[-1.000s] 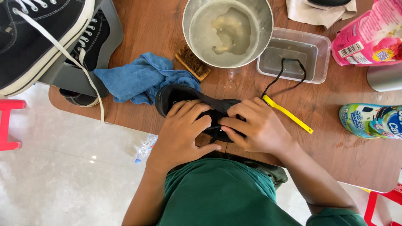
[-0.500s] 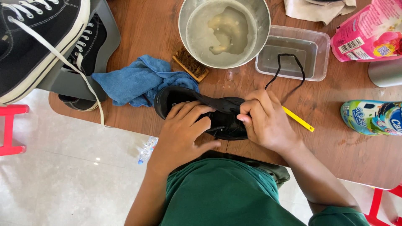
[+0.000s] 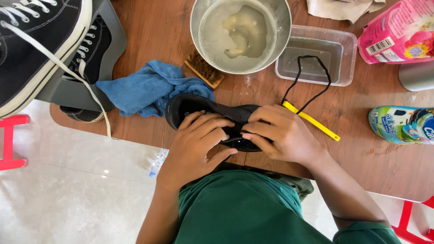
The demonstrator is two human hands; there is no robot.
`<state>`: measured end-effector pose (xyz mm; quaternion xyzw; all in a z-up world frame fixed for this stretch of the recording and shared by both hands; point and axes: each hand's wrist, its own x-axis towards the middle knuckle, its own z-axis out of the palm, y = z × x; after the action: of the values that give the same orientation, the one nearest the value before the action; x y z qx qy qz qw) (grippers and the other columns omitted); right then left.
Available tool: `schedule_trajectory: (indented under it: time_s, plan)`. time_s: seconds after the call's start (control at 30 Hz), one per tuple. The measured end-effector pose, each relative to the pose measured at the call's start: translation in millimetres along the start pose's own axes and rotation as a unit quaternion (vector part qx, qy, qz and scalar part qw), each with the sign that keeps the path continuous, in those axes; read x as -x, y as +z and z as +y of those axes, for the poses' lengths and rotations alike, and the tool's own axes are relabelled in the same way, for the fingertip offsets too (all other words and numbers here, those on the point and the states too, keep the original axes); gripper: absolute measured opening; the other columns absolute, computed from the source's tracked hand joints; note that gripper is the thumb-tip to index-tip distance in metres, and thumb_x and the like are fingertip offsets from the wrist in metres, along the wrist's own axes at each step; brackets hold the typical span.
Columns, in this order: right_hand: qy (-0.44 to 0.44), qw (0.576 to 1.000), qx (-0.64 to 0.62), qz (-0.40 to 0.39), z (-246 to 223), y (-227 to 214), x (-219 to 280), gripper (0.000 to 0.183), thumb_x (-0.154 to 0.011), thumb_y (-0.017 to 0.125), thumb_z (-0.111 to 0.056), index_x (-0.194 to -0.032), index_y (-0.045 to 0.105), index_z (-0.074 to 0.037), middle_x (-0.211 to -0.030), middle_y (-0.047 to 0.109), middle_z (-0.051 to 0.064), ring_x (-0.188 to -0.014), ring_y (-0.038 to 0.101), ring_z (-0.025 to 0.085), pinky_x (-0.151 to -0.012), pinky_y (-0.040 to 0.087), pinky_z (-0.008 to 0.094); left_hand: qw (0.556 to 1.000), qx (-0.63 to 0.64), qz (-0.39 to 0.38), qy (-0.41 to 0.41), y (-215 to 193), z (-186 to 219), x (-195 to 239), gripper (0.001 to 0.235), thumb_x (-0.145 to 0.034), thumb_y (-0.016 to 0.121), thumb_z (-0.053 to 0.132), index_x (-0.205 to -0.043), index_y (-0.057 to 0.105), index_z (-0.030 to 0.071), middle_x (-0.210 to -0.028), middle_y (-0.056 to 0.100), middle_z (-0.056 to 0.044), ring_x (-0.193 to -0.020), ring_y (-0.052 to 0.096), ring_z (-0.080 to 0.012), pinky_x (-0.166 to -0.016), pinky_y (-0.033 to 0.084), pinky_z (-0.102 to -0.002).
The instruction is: The person scrubs a black shoe with a yellow brush, then removes the shoelaces by hand. They re-lace the shoe, remove the laces again, and resume scrubbing the shoe with the brush.
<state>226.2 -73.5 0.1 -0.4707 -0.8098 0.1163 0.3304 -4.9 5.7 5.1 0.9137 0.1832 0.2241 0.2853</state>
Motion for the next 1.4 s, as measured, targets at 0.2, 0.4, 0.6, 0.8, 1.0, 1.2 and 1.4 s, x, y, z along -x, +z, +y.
schedule_trajectory:
  time_s: [0.2,0.4,0.6,0.8,1.0,1.2,1.4]
  plan:
    - [0.085,0.993,-0.077,0.009,-4.9,1.3,-3.0,0.017,-0.103,0.056,-0.010,-0.099,0.071,-0.003,-0.090,0.065,0.009,-0.075,0.062,0.024,-0.063,0.045,0.034,0.999,-0.007,0.046,0.006,5.1,1.2,-3.6,0.025,-0.092,0.077,0.024,-0.079,0.063,0.009,-0.104,0.075,-0.002,-0.106,0.068,-0.0256,-0.099,0.046,-0.046]
    - [0.090,0.994,-0.060,0.026,-1.1,12.0,3.3,0.014,-0.103,0.056,-0.006,-0.098,0.068,0.000,-0.089,0.065,0.010,-0.076,0.059,0.025,-0.068,0.048,0.035,1.000,0.010,0.019,-0.006,-0.1,2.2,-4.6,0.028,-0.096,0.070,0.033,-0.084,0.066,0.008,-0.109,0.075,-0.004,-0.112,0.068,-0.0265,-0.099,0.046,-0.046]
    - [0.075,0.995,-0.058,0.039,-2.5,10.1,0.5,0.010,-0.101,0.062,-0.004,-0.095,0.069,0.000,-0.088,0.065,0.010,-0.074,0.059,0.026,-0.067,0.047,0.036,0.999,-0.011,0.045,0.002,7.6,-1.5,-3.6,0.032,-0.087,0.083,0.027,-0.074,0.060,0.009,-0.103,0.077,-0.001,-0.106,0.069,-0.0245,-0.095,0.046,-0.044]
    - [0.070,0.996,-0.042,0.047,-1.2,14.2,2.9,0.012,-0.102,0.062,-0.005,-0.094,0.067,0.001,-0.085,0.065,0.010,-0.072,0.058,0.026,-0.064,0.046,0.036,0.994,-0.046,0.090,0.031,16.0,-5.4,-1.8,0.035,-0.086,0.082,0.040,-0.075,0.067,0.011,-0.091,0.077,0.003,-0.098,0.070,-0.0230,-0.092,0.046,-0.043]
    - [0.074,0.996,-0.023,0.053,-1.2,18.5,5.2,0.016,-0.104,0.056,-0.005,-0.094,0.067,0.001,-0.084,0.062,0.010,-0.071,0.055,0.025,-0.064,0.044,0.036,0.993,-0.051,0.101,0.037,18.9,-7.5,-2.4,0.033,-0.085,0.084,0.039,-0.076,0.071,0.010,-0.081,0.072,0.000,-0.093,0.070,-0.0206,-0.093,0.046,-0.042]
    - [0.076,0.995,-0.026,0.056,-1.6,18.3,5.0,0.017,-0.105,0.054,-0.005,-0.094,0.065,0.002,-0.083,0.059,0.010,-0.070,0.053,0.026,-0.064,0.042,0.037,0.993,-0.049,0.096,0.045,20.8,-11.5,-0.6,0.031,-0.084,0.088,0.033,-0.075,0.068,0.010,-0.080,0.072,0.002,-0.092,0.070,-0.0206,-0.095,0.048,-0.045]
    - [0.118,0.989,-0.068,0.062,-0.9,18.8,8.8,0.016,-0.104,0.053,-0.003,-0.097,0.065,0.004,-0.087,0.061,0.013,-0.070,0.058,0.023,-0.064,0.046,0.031,0.993,-0.046,0.099,0.044,18.3,-10.5,-2.5,0.030,-0.085,0.089,0.028,-0.073,0.067,0.011,-0.077,0.070,0.002,-0.090,0.069,-0.0187,-0.097,0.049,-0.045]
